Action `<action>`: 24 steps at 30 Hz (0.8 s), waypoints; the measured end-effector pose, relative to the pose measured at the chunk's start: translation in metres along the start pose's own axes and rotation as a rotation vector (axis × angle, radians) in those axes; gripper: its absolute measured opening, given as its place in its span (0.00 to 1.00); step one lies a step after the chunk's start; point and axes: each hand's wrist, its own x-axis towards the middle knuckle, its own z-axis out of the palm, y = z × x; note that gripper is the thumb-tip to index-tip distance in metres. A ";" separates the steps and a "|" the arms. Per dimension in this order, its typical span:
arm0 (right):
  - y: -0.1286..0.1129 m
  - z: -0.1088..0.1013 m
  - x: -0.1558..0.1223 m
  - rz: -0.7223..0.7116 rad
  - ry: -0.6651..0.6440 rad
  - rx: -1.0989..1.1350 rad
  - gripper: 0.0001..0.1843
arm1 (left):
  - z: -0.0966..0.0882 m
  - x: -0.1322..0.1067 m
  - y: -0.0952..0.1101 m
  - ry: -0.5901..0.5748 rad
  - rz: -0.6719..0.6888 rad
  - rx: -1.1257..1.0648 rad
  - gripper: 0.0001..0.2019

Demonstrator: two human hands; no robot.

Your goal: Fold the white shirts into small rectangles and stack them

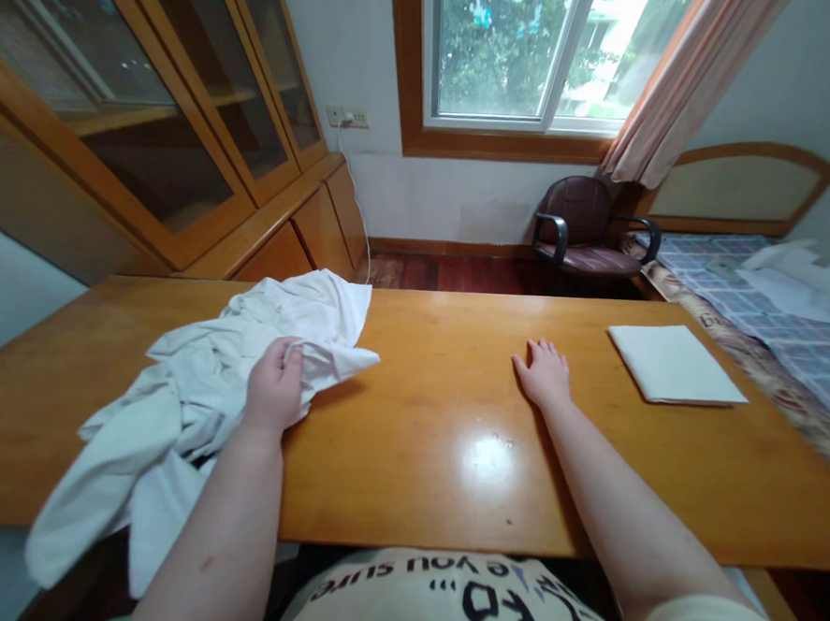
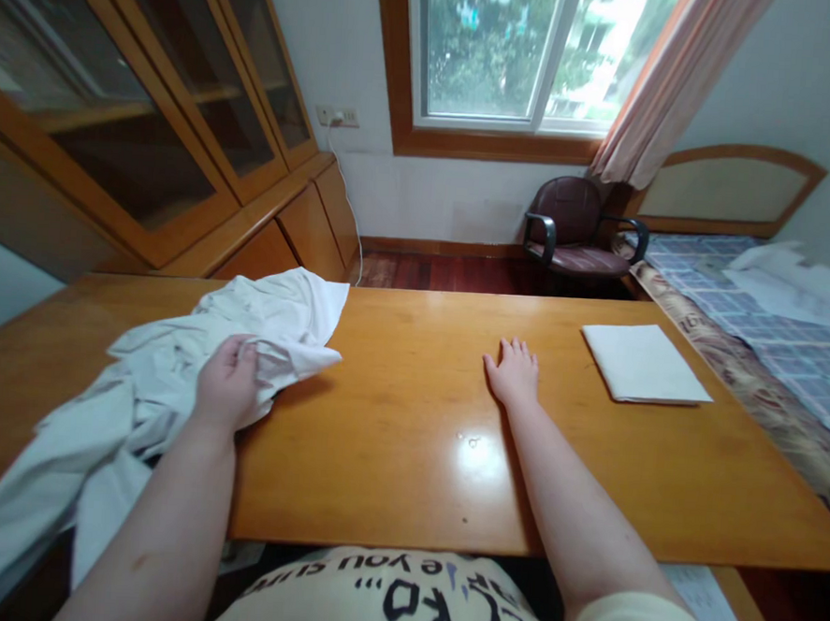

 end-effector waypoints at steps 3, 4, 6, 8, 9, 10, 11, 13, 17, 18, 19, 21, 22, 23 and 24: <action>0.000 -0.001 0.000 0.000 -0.012 -0.002 0.33 | 0.008 -0.017 0.023 -0.050 0.063 0.078 0.28; 0.000 -0.001 0.000 -0.002 -0.014 -0.004 0.33 | 0.010 -0.023 0.027 -0.052 0.068 0.118 0.28; 0.000 -0.001 0.000 -0.005 -0.014 -0.008 0.33 | 0.011 -0.034 0.026 -0.043 0.013 0.215 0.32; 0.000 -0.001 0.000 -0.004 -0.010 -0.012 0.33 | 0.010 -0.042 0.013 -0.053 -0.107 0.292 0.34; 0.001 -0.001 0.000 -0.003 -0.008 -0.013 0.33 | 0.009 -0.045 0.002 -0.068 -0.162 0.305 0.33; 0.001 -0.001 0.000 -0.004 -0.005 -0.015 0.33 | 0.008 -0.046 -0.012 -0.095 -0.184 0.294 0.31; 0.001 -0.001 0.000 -0.004 -0.003 -0.017 0.33 | 0.007 -0.045 -0.026 -0.123 -0.160 0.264 0.28; 0.001 -0.001 0.000 -0.009 -0.002 -0.018 0.33 | 0.005 -0.038 -0.057 -0.097 -0.073 0.176 0.24; 0.001 -0.002 0.000 -0.007 -0.014 -0.011 0.33 | -0.003 -0.009 -0.115 -0.200 0.023 0.058 0.21; 0.001 -0.002 -0.001 -0.005 -0.016 -0.010 0.33 | -0.008 0.000 -0.127 -0.234 0.022 0.038 0.20; 0.001 -0.002 -0.001 -0.005 -0.015 -0.009 0.33 | -0.013 0.009 -0.137 -0.258 0.002 0.029 0.19; 0.001 -0.002 -0.001 -0.008 -0.010 -0.011 0.33 | -0.027 0.024 -0.152 -0.323 -0.081 0.097 0.17; 0.001 -0.001 -0.001 -0.011 -0.006 -0.012 0.33 | -0.035 0.030 -0.158 -0.349 -0.138 0.150 0.16; 0.002 -0.001 -0.001 -0.013 -0.003 -0.012 0.33 | -0.043 0.035 -0.161 -0.363 -0.181 0.193 0.17; 0.002 0.000 0.000 -0.016 0.000 -0.013 0.33 | -0.051 0.040 -0.163 -0.340 -0.206 0.220 0.17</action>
